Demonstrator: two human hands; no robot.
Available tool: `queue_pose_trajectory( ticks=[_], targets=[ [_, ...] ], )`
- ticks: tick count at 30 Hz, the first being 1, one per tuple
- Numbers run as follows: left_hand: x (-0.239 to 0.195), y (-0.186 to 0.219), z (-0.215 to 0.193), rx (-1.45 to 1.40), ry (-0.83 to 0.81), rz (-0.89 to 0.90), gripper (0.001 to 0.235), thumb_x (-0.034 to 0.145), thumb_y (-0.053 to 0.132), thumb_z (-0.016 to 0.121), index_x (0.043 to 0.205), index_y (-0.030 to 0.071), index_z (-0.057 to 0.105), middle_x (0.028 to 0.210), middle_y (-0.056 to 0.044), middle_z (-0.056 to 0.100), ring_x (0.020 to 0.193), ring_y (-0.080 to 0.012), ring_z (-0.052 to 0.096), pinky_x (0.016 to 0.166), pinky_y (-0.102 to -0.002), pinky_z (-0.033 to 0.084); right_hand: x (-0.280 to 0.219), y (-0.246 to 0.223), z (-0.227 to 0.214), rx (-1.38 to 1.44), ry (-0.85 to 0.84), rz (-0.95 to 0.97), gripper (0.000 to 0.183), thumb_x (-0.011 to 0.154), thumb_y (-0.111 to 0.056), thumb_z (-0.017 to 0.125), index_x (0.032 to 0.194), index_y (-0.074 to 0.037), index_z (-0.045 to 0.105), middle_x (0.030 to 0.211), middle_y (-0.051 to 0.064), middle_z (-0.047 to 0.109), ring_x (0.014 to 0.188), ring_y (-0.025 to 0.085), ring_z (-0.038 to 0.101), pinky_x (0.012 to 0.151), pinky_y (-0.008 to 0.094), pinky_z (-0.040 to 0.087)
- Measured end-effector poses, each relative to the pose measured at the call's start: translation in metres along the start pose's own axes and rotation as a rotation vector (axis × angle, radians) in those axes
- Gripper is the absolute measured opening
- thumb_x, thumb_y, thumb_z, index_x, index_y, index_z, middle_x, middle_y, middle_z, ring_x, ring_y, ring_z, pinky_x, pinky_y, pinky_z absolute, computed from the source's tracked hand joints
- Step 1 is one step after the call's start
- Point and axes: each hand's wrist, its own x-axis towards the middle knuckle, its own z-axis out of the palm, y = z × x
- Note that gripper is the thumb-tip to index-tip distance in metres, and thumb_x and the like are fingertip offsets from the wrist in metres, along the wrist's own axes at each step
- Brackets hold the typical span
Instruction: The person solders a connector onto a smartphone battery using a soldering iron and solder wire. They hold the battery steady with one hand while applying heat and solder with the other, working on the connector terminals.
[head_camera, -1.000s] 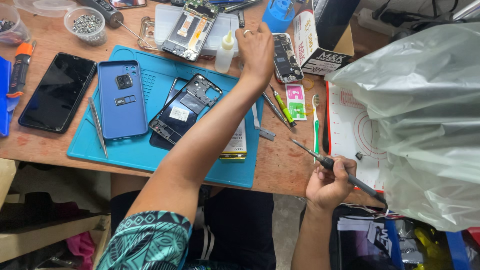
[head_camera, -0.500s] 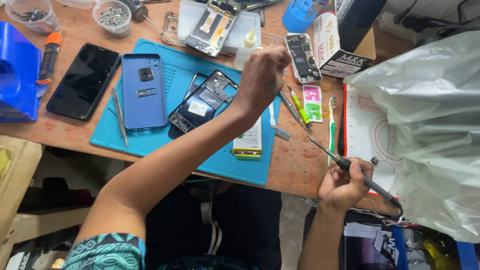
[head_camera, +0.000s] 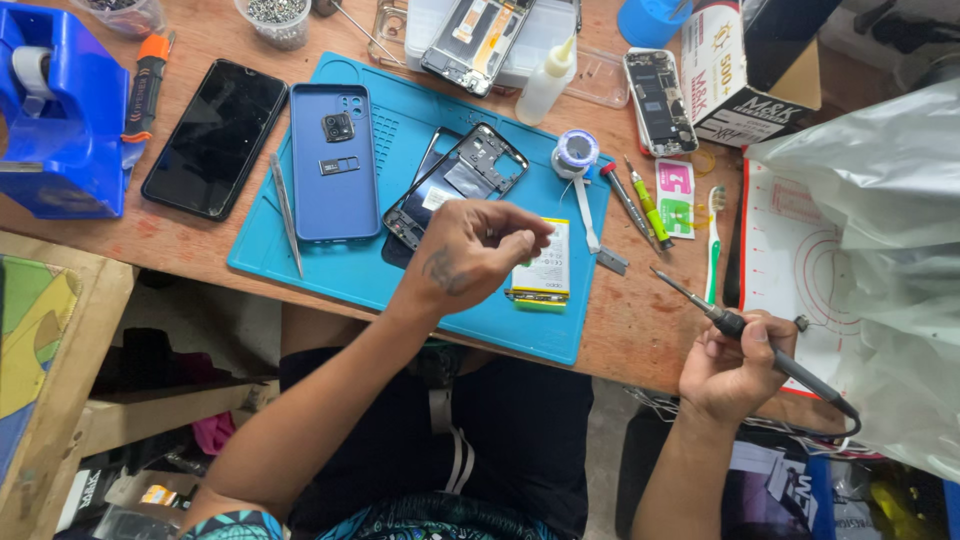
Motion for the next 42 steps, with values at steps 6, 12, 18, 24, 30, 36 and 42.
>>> queue_pose_trajectory(
  ticks=[6,12,18,24,30,36,42],
  targets=[
    [-0.008,-0.019,0.003,-0.022,0.092,-0.116,0.023,0.092,0.019,0.074,0.099,-0.003,0.08,0.085,-0.009,0.079,0.074,-0.0082,0.071,0.069,-0.022,0.058,-0.008,-0.001,0.009,0.0,-0.025,0.038,0.019,0.1,-0.014,0.073,0.099,-0.005,0.055,0.082,0.009,0.059,0.063,0.016,0.052,0.059,0.026,0.041],
    [-0.017,-0.022,0.01,0.043,0.191,-0.156,0.017,0.085,0.014,0.077,0.096,0.0,0.077,0.084,-0.006,0.078,0.073,-0.0067,0.071,0.068,-0.021,0.059,-0.025,0.002,0.016,0.02,-0.136,0.086,0.02,0.102,-0.013,0.075,0.101,-0.004,0.057,0.083,0.009,0.06,0.065,0.015,0.053,0.065,0.028,0.044],
    [-0.027,-0.02,0.016,0.026,0.231,-0.183,0.016,0.09,0.006,0.07,0.097,0.003,0.057,0.084,-0.004,0.067,0.078,-0.0086,0.071,0.074,-0.023,0.06,-0.035,0.002,0.023,-0.019,-0.207,0.1,0.029,0.105,-0.026,0.074,0.119,-0.004,0.06,0.092,0.012,0.066,0.074,0.017,0.06,0.067,0.031,0.048],
    [-0.034,-0.018,0.02,0.049,0.236,-0.184,0.018,0.09,0.002,0.07,0.1,0.003,0.054,0.088,-0.006,0.065,0.082,-0.0096,0.065,0.075,-0.025,0.057,-0.034,-0.001,0.025,-0.059,-0.299,0.129,0.029,0.106,-0.024,0.072,0.12,-0.002,0.061,0.096,0.016,0.068,0.076,0.02,0.063,0.071,0.032,0.051],
    [-0.034,-0.021,0.023,-0.084,0.164,-0.226,0.02,0.091,-0.002,0.066,0.109,0.0,0.058,0.091,-0.006,0.064,0.084,-0.0097,0.067,0.08,-0.026,0.061,-0.036,-0.001,0.024,-0.136,-0.349,0.183,0.028,0.104,-0.019,0.073,0.122,-0.001,0.062,0.097,0.017,0.068,0.076,0.022,0.064,0.068,0.033,0.053],
    [-0.04,-0.017,0.022,0.219,0.149,0.011,0.02,0.091,-0.008,0.062,0.105,0.0,0.073,0.099,-0.006,0.073,0.09,-0.0142,0.077,0.084,-0.026,0.066,-0.037,0.001,0.021,-0.064,-0.337,0.164,0.032,0.104,-0.023,0.073,0.125,-0.003,0.061,0.097,0.018,0.07,0.076,0.021,0.066,0.068,0.033,0.053],
    [-0.039,-0.002,0.015,0.699,0.087,0.244,0.011,0.083,0.009,0.08,0.088,0.005,0.072,0.091,-0.013,0.064,0.083,-0.0267,0.066,0.069,-0.036,0.056,-0.036,-0.001,0.023,-0.076,-0.323,0.157,0.032,0.105,-0.027,0.073,0.122,-0.003,0.06,0.096,0.018,0.07,0.075,0.022,0.065,0.069,0.033,0.053]
  ],
)
